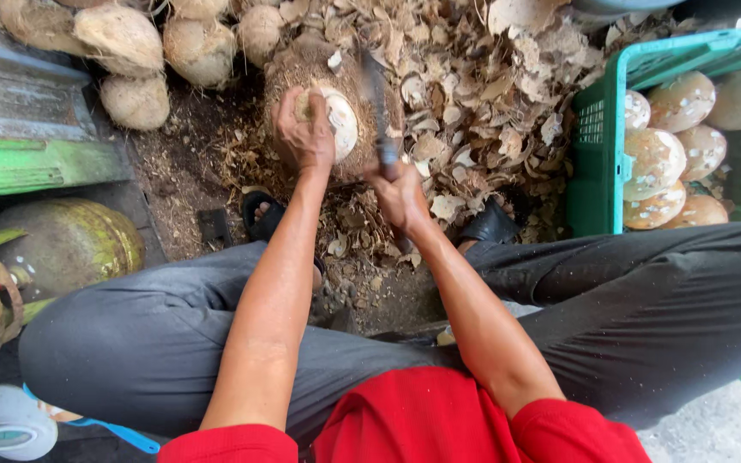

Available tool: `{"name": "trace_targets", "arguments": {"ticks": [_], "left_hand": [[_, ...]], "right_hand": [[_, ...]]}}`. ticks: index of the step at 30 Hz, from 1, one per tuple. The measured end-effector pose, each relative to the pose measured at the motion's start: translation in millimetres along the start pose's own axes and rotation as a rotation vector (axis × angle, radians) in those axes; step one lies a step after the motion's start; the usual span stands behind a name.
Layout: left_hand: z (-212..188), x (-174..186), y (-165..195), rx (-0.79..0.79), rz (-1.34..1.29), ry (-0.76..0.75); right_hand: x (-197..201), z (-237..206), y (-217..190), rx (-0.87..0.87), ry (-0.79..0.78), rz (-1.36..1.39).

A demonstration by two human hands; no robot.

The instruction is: The person sits on the ground and husks coconuts, holding each coconut against a wooden chopping block and striking off the fibrous husk with a machete. Husked coconuts are set aside and a new unhusked coconut is picked up to continue.

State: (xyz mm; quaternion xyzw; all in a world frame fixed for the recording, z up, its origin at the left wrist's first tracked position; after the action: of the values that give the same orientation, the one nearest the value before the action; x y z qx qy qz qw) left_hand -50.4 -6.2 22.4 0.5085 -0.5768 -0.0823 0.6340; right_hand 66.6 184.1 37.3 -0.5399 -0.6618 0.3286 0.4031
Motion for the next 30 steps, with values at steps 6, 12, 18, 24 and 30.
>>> {"name": "trace_targets", "arguments": {"ticks": [6, 12, 18, 24, 30], "left_hand": [[13, -5, -15, 0.015, 0.018, -0.038], [15, -5, -2, -0.220, 0.052, -0.055], [17, -1, 1, -0.130, 0.014, -0.093], [17, 3, 9, -0.208, -0.030, -0.062], [11, -5, -6, -0.122, 0.066, -0.120]], "right_hand": [[-4, -5, -4, -0.004, -0.049, 0.174], [18, -10, -42, 0.236, 0.070, 0.202], [-8, 1, -3, 0.097, -0.036, 0.167], [6, -12, -6, -0.030, -0.025, 0.055], [17, 0, -30, 0.263, 0.184, 0.211]]}}
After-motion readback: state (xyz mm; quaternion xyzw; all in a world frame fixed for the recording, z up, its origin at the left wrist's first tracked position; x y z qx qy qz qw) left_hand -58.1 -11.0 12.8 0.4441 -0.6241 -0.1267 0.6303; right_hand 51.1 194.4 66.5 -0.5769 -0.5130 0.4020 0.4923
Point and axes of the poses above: each hand's wrist, its own z-axis towards the middle knuckle, its own x-axis out of the back of the hand, y = z × x, the point moved 8 cm from there along z, towards the middle knuckle, and after that the axes turned 11 degrees about x, right-handed, at the moved point
